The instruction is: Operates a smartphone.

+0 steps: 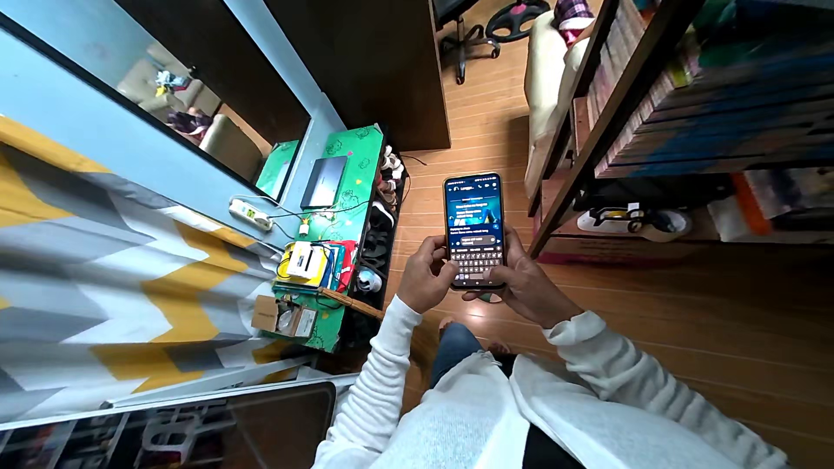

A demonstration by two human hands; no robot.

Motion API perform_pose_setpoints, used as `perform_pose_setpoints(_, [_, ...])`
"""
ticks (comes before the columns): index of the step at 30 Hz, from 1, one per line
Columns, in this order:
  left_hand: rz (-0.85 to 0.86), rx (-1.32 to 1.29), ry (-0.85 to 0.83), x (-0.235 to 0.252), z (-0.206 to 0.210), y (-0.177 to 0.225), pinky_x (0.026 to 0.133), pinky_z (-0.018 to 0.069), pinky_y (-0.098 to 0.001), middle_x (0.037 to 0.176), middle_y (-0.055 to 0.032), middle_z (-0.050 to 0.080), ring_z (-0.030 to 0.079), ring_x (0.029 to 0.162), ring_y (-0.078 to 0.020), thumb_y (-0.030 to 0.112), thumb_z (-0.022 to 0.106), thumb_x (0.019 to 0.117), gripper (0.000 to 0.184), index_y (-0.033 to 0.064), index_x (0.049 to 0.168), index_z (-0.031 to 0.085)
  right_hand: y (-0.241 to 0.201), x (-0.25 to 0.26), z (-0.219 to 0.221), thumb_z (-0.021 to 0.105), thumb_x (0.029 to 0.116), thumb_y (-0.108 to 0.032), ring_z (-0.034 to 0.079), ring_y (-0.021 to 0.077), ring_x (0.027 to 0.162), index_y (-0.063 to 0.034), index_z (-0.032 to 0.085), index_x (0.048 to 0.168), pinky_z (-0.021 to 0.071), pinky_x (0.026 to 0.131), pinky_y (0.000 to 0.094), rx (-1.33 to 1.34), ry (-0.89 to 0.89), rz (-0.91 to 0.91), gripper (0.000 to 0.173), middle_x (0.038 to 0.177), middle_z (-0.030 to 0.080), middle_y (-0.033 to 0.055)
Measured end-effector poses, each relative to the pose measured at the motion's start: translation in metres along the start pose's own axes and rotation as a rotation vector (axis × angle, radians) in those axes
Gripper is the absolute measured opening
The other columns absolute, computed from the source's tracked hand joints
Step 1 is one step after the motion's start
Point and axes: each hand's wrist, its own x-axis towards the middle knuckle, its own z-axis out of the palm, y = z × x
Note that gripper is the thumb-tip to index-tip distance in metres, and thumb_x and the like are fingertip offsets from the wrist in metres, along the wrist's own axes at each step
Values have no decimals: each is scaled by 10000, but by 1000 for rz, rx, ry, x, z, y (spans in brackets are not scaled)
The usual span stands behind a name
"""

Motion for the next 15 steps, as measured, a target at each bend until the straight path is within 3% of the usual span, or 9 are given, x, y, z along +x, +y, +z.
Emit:
perform_pose_setpoints(3, [-10,-9,2,0,-1,2,801,577,-286,1085,-129,707,689,868,-89,16,546,926,429,-89,1339,498,0,2,-4,271,967,-2,736,286,953,-285,234,1511,652,674,436,70,-49,7,614,1230,645,107])
perform_pose_setpoints(7, [1,-27,-1,0,-2,-1,803,583,-279,1077,-119,709,693,869,-84,14,549,918,428,-84,1332,503,-1,4,-3,218,1006,-20,735,304,951,-284,227,1542,648,660,452,81,-26,29,598,1231,646,128])
perform_pose_setpoints(15, [0,0,7,-1,-4,-2,784,578,-268,1064,-119,711,687,843,-76,20,559,928,407,-85,1319,511,1,2,3,413,915,89,745,271,924,-226,208,1544,659,653,416,-12,-1,-18,732,1206,656,107])
